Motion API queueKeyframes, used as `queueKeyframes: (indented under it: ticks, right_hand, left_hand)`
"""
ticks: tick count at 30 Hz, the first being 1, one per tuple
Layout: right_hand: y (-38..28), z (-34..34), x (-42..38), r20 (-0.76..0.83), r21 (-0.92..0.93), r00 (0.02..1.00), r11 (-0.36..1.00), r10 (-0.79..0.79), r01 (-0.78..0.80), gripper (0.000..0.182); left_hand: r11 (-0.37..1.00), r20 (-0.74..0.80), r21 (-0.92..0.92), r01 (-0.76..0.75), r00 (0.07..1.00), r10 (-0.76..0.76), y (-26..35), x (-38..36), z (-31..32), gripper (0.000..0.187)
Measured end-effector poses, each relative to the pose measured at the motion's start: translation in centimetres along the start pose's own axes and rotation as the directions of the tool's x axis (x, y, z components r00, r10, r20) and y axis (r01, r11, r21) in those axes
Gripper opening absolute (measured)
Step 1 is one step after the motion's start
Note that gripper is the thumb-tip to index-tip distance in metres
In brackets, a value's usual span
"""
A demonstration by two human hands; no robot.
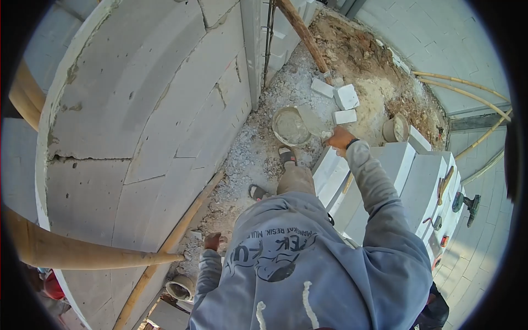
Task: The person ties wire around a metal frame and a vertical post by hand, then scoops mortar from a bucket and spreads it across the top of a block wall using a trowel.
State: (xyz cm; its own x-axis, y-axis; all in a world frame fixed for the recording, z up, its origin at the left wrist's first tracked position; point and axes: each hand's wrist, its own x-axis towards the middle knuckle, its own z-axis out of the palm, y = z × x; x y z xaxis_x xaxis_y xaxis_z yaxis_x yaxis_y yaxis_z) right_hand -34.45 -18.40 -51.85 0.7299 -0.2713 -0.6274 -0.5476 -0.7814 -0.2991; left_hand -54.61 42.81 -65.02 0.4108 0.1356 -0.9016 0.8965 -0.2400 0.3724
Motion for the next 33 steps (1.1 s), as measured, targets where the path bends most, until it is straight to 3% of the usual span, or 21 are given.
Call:
queueKeyframes:
  ticks: [3,6,8,9,10,11,12,14,16,20,22,24,25,29,33]
  right_hand:
    - [1.4,1.8,3.0,0.002,-0.041,0.998,0.997,-0.067,0.067,0.034]
    - [2.6,3.5,7.4,0.032,-0.047,0.999,0.998,0.033,-0.031,0.039]
    - [3.9,5.1,11.4,0.132,-0.069,0.990,0.996,0.057,-0.048,0.033]
    - [5.6,7.5,14.3,0.127,-0.184,0.985,0.979,0.116,-0.092,0.030]
    - [6.8,9.6,16.8,0.120,-0.293,0.976,0.946,0.180,-0.138,0.027]
    - [7.4,10.9,18.8,0.122,-0.291,0.969,0.941,0.213,-0.171,0.027]
    - [8.2,12.8,21.0,0.135,-0.261,0.962,0.946,0.236,-0.195,0.027]
    - [9.6,17.1,25.3,-0.076,-0.242,0.961,0.931,0.264,-0.275,0.027]
    - [10.7,20.2,30.1,0.019,-0.207,0.945,0.926,0.328,-0.317,0.027]
    - [10.3,25.3,35.9,0.136,-0.183,0.907,0.910,0.399,-0.373,0.022]
    - [9.3,27.0,37.4,0.213,-0.168,0.907,0.928,0.363,-0.332,0.025]
    - [9.0,28.2,38.6,0.392,-0.065,0.865,0.947,0.314,-0.315,0.033]
    - [9.4,28.4,38.7,0.427,0.031,0.857,0.942,0.289,-0.333,0.045]
    - [11.1,29.1,35.9,0.343,0.101,0.879,0.917,0.333,-0.386,0.049]
    - [14.0,24.4,28.6,0.299,0.127,0.913,0.936,0.279,-0.328,0.051]
  left_hand:
    - [0.996,-0.054,0.082,0.018,0.998,-0.014,2.6,-1.3,-0.7,0.035]
    - [0.998,-0.098,-0.011,0.056,0.994,-0.057,5.1,-0.1,-0.5,0.033]
    - [0.994,-0.142,0.106,-0.007,0.990,0.022,10.0,-1.4,2.0,0.030]
    - [0.991,-0.145,0.134,-0.018,0.989,0.037,12.4,-1.8,3.9,0.029]
    - [0.974,-0.065,0.169,-0.151,0.984,0.164,15.2,-2.5,6.2,0.030]
    - [0.970,-0.059,0.229,-0.079,0.994,0.094,17.4,-2.3,8.2,0.029]
    - [0.961,-0.025,0.248,-0.124,0.991,0.134,18.5,-1.6,10.0,0.029]
    - [0.944,0.038,0.308,-0.118,0.993,0.112,20.9,0.2,14.0,0.030]
    - [0.972,0.061,0.223,-0.070,0.996,0.057,22.8,1.7,18.5,0.031]
    - [0.925,0.153,0.379,-0.024,0.988,-0.037,20.7,5.5,21.8,0.032]
    - [0.912,0.155,0.410,0.021,0.984,-0.092,20.3,6.1,22.1,0.031]
    - [0.930,0.090,0.342,0.132,0.981,-0.172,19.8,6.7,22.3,0.029]
    - [0.910,0.078,0.393,0.128,0.982,-0.172,19.7,7.1,22.0,0.029]
    - [0.891,0.040,0.440,0.111,0.989,-0.143,18.8,8.2,20.1,0.031]
    - [0.905,0.063,0.417,0.080,0.991,-0.117,24.4,7.6,22.9,0.032]
